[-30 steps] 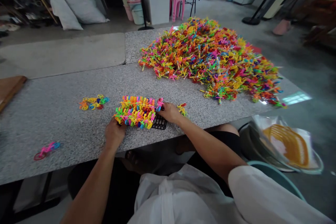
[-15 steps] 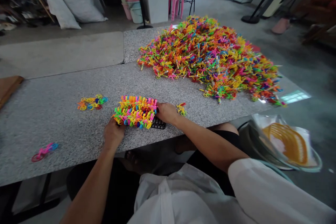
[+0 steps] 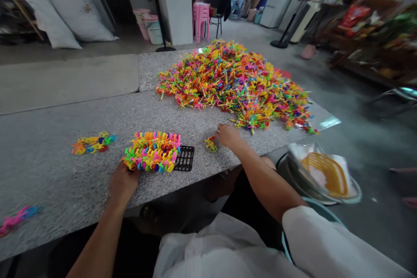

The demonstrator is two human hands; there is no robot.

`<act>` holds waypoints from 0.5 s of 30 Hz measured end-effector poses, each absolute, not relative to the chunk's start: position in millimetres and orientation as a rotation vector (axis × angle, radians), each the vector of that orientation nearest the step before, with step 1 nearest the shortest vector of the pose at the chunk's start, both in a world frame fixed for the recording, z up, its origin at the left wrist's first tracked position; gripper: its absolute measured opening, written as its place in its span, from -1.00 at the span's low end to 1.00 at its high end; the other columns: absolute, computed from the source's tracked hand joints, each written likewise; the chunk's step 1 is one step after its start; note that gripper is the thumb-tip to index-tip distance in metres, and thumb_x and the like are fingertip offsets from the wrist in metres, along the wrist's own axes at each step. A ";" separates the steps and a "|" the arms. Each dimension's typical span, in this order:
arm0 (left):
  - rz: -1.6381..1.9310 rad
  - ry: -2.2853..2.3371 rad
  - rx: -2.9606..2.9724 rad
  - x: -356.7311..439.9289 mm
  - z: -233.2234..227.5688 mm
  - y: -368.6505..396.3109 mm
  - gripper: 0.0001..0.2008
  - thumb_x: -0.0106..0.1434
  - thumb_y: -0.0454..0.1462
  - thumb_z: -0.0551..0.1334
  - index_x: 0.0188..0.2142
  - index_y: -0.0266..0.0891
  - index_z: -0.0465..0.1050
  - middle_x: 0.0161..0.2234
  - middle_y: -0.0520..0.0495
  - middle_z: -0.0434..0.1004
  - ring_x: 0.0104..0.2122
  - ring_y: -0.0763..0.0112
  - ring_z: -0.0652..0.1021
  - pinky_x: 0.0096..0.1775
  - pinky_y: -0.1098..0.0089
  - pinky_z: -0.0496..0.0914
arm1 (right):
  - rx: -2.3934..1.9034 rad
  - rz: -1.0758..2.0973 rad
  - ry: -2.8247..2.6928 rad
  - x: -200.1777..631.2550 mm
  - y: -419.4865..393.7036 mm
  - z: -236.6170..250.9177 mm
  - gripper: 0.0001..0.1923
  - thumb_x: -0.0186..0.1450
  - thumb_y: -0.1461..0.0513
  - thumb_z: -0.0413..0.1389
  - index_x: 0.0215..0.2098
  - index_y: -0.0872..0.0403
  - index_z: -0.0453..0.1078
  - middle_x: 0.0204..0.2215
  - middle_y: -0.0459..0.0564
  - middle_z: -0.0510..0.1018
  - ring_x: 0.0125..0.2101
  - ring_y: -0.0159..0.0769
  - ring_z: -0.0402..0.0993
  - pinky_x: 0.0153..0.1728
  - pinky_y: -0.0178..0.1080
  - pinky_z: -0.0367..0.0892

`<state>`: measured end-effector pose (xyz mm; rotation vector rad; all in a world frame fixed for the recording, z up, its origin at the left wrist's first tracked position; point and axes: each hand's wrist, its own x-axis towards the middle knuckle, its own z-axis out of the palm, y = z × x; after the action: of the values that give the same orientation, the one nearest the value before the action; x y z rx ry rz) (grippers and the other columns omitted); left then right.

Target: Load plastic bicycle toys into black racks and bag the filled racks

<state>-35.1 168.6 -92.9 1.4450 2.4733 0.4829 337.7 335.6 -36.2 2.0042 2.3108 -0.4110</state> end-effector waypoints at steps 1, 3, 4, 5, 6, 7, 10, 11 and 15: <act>0.476 2.475 1.445 -36.0 -93.4 168.8 -0.67 0.43 -0.16 0.16 0.00 -0.25 0.62 -0.03 -0.31 0.70 0.00 -0.12 0.66 -0.05 0.12 0.52 | 2.065 -0.372 2.245 349.9 341.5 -37.5 -0.61 0.59 0.15 0.03 0.19 0.17 0.55 0.13 0.34 0.67 0.17 0.03 0.62 0.10 -0.14 0.45; 0.496 2.469 1.458 -37.9 -94.6 169.6 -0.67 0.43 -0.15 0.16 0.00 -0.22 0.62 -0.03 -0.29 0.71 0.00 -0.14 0.67 -0.05 0.11 0.53 | 2.239 -0.311 2.114 370.6 352.5 -40.3 -0.56 0.62 0.13 -0.02 0.27 0.18 0.49 0.13 0.37 0.66 0.16 0.05 0.63 0.09 -0.11 0.47; 0.513 2.464 1.464 -38.6 -95.0 170.1 -0.67 0.42 -0.14 0.17 0.01 -0.19 0.63 -0.02 -0.29 0.71 0.01 -0.14 0.67 -0.05 0.10 0.53 | 2.329 -0.295 2.046 379.1 357.4 -41.5 -0.54 0.62 0.13 -0.05 0.31 0.18 0.46 0.13 0.37 0.66 0.15 0.05 0.64 0.09 -0.10 0.48; 0.527 2.458 1.469 -39.1 -95.3 170.8 -0.67 0.42 -0.14 0.17 0.02 -0.18 0.63 0.00 -0.28 0.71 0.02 -0.14 0.66 -0.05 0.09 0.54 | 2.401 -0.287 1.986 386.2 361.9 -42.6 -0.53 0.63 0.13 -0.07 0.34 0.17 0.43 0.13 0.37 0.66 0.14 0.06 0.65 0.09 -0.08 0.49; 0.532 2.460 1.469 -39.4 -95.4 171.3 -0.66 0.41 -0.13 0.17 0.02 -0.17 0.63 0.01 -0.28 0.71 0.03 -0.15 0.66 -0.05 0.09 0.54 | 2.447 -0.285 1.941 391.7 365.6 -43.7 -0.52 0.63 0.12 -0.07 0.37 0.16 0.40 0.13 0.36 0.66 0.14 0.07 0.65 0.08 -0.06 0.50; 0.527 2.466 1.462 -39.7 -95.6 171.8 -0.66 0.41 -0.13 0.16 0.00 -0.18 0.63 0.00 -0.28 0.71 0.03 -0.17 0.66 -0.05 0.08 0.55 | 2.460 -0.287 1.919 395.6 368.2 -44.9 -0.51 0.62 0.12 -0.07 0.39 0.13 0.39 0.14 0.34 0.67 0.14 0.08 0.65 0.09 -0.04 0.50; 0.494 2.494 1.438 -41.0 -97.1 172.5 -0.68 0.39 -0.11 0.14 -0.07 -0.15 0.62 -0.07 -0.25 0.71 0.03 -0.17 0.66 -0.05 0.06 0.55 | 2.354 -0.270 1.981 397.3 367.8 -49.1 -0.51 0.61 0.15 -0.04 0.43 0.04 0.38 0.15 0.29 0.67 0.16 0.07 0.64 0.10 -0.03 0.49; 0.491 2.503 1.430 -41.6 -98.1 172.5 -0.69 0.38 -0.11 0.14 -0.09 -0.14 0.61 -0.10 -0.23 0.71 0.02 -0.17 0.66 -0.05 0.05 0.55 | 2.273 -0.259 2.045 395.2 364.8 -50.6 -0.51 0.60 0.15 -0.04 0.42 0.01 0.40 0.17 0.27 0.66 0.16 0.05 0.64 0.11 -0.04 0.49; 0.535 2.502 1.461 -44.2 -102.4 171.7 -0.74 0.36 -0.10 0.15 -0.15 -0.09 0.58 -0.16 -0.19 0.69 -0.01 -0.16 0.66 -0.07 0.06 0.55 | 1.796 -0.298 2.393 382.3 348.1 -54.8 -0.61 0.58 0.16 0.03 0.26 -0.03 0.57 0.18 0.19 0.65 0.15 -0.03 0.63 0.13 -0.13 0.46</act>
<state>-44.2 171.7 -102.4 1.4606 2.5018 0.5353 382.3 348.1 -54.8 1.7963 2.3935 -0.2982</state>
